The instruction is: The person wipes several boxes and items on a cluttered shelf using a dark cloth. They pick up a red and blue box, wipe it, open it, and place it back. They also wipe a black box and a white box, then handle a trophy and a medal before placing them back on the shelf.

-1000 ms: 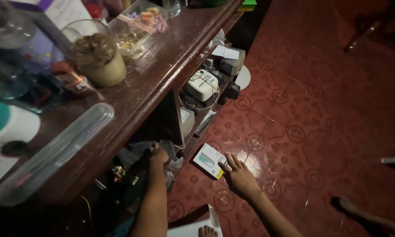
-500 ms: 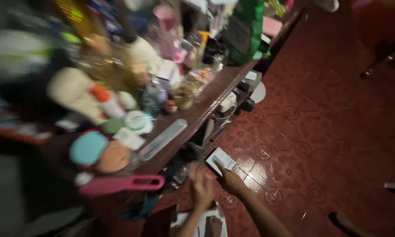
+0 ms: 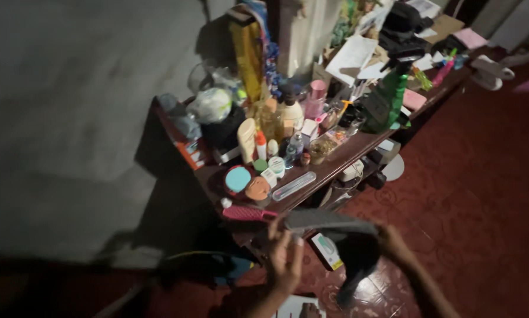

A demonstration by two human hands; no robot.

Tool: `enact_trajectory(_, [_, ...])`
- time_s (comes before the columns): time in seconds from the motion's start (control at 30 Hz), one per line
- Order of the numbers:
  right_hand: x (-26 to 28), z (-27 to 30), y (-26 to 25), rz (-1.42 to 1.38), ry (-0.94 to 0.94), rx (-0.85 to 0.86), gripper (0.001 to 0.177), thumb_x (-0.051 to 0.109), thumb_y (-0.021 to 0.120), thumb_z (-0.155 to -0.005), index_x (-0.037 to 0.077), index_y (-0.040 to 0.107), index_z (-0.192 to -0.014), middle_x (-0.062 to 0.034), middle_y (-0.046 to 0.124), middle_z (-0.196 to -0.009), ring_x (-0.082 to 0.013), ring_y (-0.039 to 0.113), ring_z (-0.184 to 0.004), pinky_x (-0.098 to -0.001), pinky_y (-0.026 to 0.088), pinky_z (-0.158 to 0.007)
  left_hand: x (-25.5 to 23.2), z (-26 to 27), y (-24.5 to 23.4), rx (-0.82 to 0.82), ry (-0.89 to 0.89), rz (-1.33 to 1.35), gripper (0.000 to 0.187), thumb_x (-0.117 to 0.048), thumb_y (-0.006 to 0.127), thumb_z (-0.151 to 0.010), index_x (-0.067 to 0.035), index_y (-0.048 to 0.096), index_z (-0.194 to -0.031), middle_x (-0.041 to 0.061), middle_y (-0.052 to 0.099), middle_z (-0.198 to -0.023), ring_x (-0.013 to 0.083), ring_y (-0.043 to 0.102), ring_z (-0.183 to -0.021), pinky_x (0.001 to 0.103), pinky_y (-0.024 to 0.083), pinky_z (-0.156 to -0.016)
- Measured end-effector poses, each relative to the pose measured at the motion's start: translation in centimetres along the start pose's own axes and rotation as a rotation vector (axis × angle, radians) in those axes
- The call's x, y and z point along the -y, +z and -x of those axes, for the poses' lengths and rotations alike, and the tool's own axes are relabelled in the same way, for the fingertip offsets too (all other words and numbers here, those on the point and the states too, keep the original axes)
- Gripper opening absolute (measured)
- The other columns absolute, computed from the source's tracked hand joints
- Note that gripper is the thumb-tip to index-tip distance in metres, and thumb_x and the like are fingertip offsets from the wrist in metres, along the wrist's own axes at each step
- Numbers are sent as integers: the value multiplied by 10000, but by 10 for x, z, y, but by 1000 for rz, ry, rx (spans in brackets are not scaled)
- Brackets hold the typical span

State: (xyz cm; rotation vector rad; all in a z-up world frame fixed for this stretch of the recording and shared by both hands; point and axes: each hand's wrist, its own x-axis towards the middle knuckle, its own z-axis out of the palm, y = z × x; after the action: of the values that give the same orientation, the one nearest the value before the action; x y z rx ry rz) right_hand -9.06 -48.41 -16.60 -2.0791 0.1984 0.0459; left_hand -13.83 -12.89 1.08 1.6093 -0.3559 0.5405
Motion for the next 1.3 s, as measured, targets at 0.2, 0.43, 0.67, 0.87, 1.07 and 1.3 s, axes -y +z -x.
enact_trajectory(0.2, [111, -8, -63, 16, 96, 280, 337, 36, 724, -893, 11, 729, -1229, -118, 746, -964, -203, 634, -841, -353, 519, -714, 27, -4, -53, -61, -407, -20, 221, -142, 641, -986, -4, 751, -1118, 129, 712, -1047, 214, 625, -744, 323, 496, -661])
enact_trajectory(0.43, [129, -30, -83, -283, -8, 356, 254, 136, 643, -966, -67, 710, -1102, -134, 751, -950, -227, 693, -846, -353, 566, -712, 110, -77, -146, -113, -255, -187, 188, -175, 648, -995, -27, 747, -1056, 74, 777, -1006, 150, 721, -938, 293, 563, -835])
enact_trajectory(0.67, [91, -53, -59, -806, 154, 46, 348, 258, 605, -991, -14, 661, -1201, -154, 687, -1148, -307, 616, -1055, -479, 461, -913, 200, -274, -210, -419, -198, -526, 334, -287, 715, -916, 27, 697, -1031, 197, 743, -985, 308, 736, -946, 411, 569, -825])
enact_trajectory(0.87, [153, -23, -12, -1468, 13, 490, 431, 362, 572, -1013, 32, 620, -1285, -171, 632, -1317, -376, 549, -1235, -587, 371, -1085, 172, -344, -188, -341, -700, -829, 541, -485, 767, -869, 4, 731, -1097, 238, 713, -1145, 385, 691, -1110, 475, 566, -932])
enact_trajectory(1.07, [260, -10, 21, -1219, 32, 483, 600, 241, 612, -840, 65, 529, -1407, -135, 633, -1347, -308, 597, -1226, -540, 403, -1079, 153, -361, -174, -219, -847, -867, 513, -432, 824, -752, -104, 748, -1140, 148, 702, -1242, 343, 670, -1170, 471, 549, -976])
enact_trajectory(1.3, [287, -22, 48, -1085, -137, 238, 371, 107, 496, -1031, -11, 556, -1378, -142, 634, -1312, -277, 602, -1204, -434, 474, -1034, 194, -360, -187, -399, -550, -542, 464, -324, 764, -808, -43, 698, -1172, 193, 749, -1135, 333, 739, -1103, 455, 577, -969])
